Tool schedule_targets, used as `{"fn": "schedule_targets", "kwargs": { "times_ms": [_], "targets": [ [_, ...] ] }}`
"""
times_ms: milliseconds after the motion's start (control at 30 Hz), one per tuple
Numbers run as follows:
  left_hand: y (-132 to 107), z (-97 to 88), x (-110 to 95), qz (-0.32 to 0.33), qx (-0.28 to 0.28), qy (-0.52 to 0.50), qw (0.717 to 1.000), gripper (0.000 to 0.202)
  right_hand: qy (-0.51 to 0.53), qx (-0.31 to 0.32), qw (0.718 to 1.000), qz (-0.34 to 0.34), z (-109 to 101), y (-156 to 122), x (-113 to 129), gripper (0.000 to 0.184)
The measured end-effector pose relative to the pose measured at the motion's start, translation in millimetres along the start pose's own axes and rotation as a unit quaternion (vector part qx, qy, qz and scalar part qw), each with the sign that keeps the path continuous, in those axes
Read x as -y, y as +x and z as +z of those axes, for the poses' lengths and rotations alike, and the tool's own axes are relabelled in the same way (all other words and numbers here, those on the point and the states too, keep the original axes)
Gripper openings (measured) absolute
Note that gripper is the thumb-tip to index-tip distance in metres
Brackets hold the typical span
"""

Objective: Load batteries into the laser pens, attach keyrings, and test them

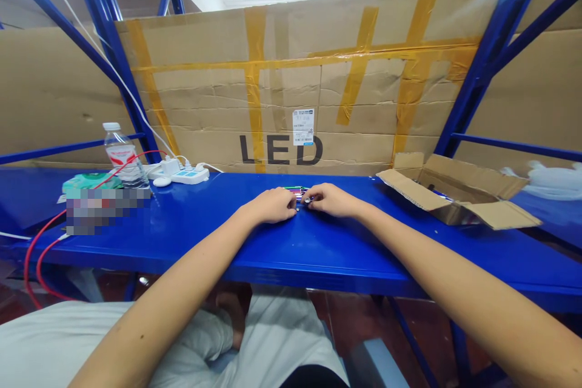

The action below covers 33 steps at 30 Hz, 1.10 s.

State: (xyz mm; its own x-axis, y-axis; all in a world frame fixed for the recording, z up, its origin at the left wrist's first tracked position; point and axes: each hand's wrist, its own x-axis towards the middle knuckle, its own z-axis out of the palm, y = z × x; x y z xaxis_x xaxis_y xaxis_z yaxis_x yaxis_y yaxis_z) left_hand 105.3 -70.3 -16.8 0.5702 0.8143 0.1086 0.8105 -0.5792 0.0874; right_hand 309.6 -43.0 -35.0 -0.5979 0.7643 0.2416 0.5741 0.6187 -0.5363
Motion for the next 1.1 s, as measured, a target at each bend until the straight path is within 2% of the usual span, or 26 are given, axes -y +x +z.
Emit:
{"fn": "schedule_targets", "kwargs": {
  "times_ms": [267, 367, 433, 533, 600, 667, 767, 900, 1000, 1100],
  "targets": [
    [4.8, 5.8, 5.3, 0.001, 0.034, -0.108, 0.994, 0.01, -0.017, 0.003, 1.0, -0.025, 2.1, 0.4, -2.2, 0.023],
    [4.5, 6.3, 7.0, 0.023, 0.033, -0.113, 0.993, 0.008, -0.015, 0.006, 1.0, -0.025, 2.0, 0.1, -1.7, 0.023],
    [3.8, 5.4, 7.2, 0.044, 0.001, -0.081, 0.996, 0.008, -0.019, 0.005, 0.999, -0.027, 1.7, -0.2, -1.3, 0.022],
    [3.7, 2.4, 7.4, 0.062, -0.104, -0.022, 0.992, 0.014, -0.026, -0.003, 0.999, -0.027, 1.4, -0.4, 0.0, 0.018],
    [4.5, 0.4, 8.0, 0.073, -0.169, -0.017, 0.983, 0.017, -0.014, -0.004, 1.0, -0.016, 1.6, -0.4, 1.4, 0.016],
    [5.8, -0.6, 8.4, 0.092, -0.201, -0.035, 0.975, 0.02, 0.025, 0.003, 1.0, 0.008, 2.1, -0.3, 3.5, 0.016],
    [7.0, -0.2, 8.5, 0.131, -0.204, -0.05, 0.969, 0.021, 0.097, 0.015, 0.995, 0.035, 2.9, -0.6, 8.0, 0.018],
    [6.2, 1.1, 8.9, 0.171, -0.202, -0.049, 0.963, 0.023, 0.139, 0.018, 0.989, 0.043, 2.9, -1.5, 13.2, 0.016],
    [5.3, 0.4, 9.2, 0.166, -0.207, -0.054, 0.963, 0.023, 0.151, 0.012, 0.987, 0.047, 2.9, -1.2, 13.5, 0.017],
    [4.8, -1.1, 7.8, 0.123, -0.206, -0.059, 0.969, 0.025, 0.121, -0.008, 0.991, 0.049, 2.5, -0.5, 10.7, 0.021]
  ]
}}
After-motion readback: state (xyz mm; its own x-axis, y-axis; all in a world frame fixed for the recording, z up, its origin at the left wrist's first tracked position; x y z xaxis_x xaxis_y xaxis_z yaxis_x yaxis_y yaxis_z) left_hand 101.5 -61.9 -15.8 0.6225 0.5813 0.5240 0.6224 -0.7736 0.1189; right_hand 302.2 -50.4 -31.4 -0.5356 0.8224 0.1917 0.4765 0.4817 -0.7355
